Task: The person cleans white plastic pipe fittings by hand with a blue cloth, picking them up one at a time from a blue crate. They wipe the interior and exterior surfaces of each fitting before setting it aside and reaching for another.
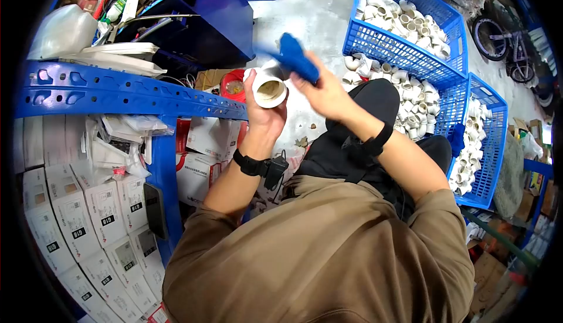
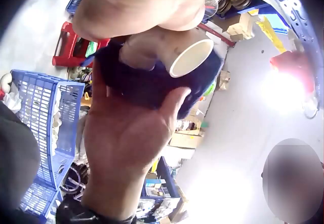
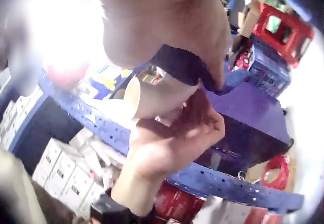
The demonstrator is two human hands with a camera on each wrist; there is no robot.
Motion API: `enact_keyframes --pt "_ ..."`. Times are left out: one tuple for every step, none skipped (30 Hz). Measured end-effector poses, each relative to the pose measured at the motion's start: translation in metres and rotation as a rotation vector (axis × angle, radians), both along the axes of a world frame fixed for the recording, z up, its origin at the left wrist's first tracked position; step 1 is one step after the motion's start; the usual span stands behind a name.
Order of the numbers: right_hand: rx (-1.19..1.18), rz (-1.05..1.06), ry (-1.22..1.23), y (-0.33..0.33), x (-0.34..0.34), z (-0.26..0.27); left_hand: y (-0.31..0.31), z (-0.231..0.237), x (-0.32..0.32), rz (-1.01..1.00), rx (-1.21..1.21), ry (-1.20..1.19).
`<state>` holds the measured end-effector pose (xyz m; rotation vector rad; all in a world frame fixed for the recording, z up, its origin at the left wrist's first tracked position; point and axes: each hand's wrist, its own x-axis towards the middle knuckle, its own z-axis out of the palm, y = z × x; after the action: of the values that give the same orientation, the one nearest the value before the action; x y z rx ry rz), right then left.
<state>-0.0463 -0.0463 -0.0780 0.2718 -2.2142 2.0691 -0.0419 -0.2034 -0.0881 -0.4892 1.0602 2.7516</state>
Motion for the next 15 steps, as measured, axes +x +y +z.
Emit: enact_keyframes --pt "0.168 -0.033 0.286 -0.007 0.001 -0.003 0.001 -0.005 0.002 -0.011 0.059 -0.036" --pt "0.089 0.015 0.144 -0.009 0.005 -0.006 0.001 -0.008 0.001 -0.054 0.033 0.039" --pt "0.089 0.013 0.143 -0.006 0.004 0.001 0.002 -0.004 0.001 -0.057 0.033 0.038" --pt "0.129 0.024 0.138 -0.002 0.002 0.007 0.003 0.002 0.001 -0.159 -0.02 0.21" --pt "0.168 0.038 0.132 -0.001 -0.001 0.011 0.003 0.005 0.001 -0.26 -0.074 0.382" --pt "0.171 0.021 0.148 -0.001 -0.003 0.012 0.001 0.001 -0.002 -0.274 -0.08 0.377" --pt "0.168 0.024 0.144 -0.002 -0.004 0.007 0.001 -0.006 -0.001 -0.192 -0.028 0.246" --pt "0.124 -0.015 0.007 -0.002 -0.007 -0.002 0.002 -0.011 0.004 -0.12 0.024 0.161" --pt "0.082 -0.056 -0.125 -0.001 -0.011 -0.006 0.006 -0.007 0.006 -0.051 0.078 0.081" --pt "0.075 -0.193 -0.034 -0.001 -0.009 0.008 0.004 -0.003 0.003 -0.067 0.134 0.034" --pt "-0.081 -0.307 -0.179 0.002 -0.02 -0.015 0.002 0.002 0.002 -0.082 0.188 -0.017" --pt "-0.193 -0.295 -0.216 0.01 -0.023 -0.015 0.005 0.009 0.005 -0.015 0.083 0.006" --pt "-0.304 -0.281 -0.25 0.018 -0.023 -0.015 0.005 0.008 0.003 -0.018 0.085 0.008" --pt "-0.314 -0.256 -0.198 0.022 -0.021 -0.017 0.002 0.006 0.001 -0.023 0.041 0.014" --pt "-0.347 -0.167 -0.185 0.025 -0.014 -0.001 -0.001 0.003 0.0 -0.027 -0.004 0.019"
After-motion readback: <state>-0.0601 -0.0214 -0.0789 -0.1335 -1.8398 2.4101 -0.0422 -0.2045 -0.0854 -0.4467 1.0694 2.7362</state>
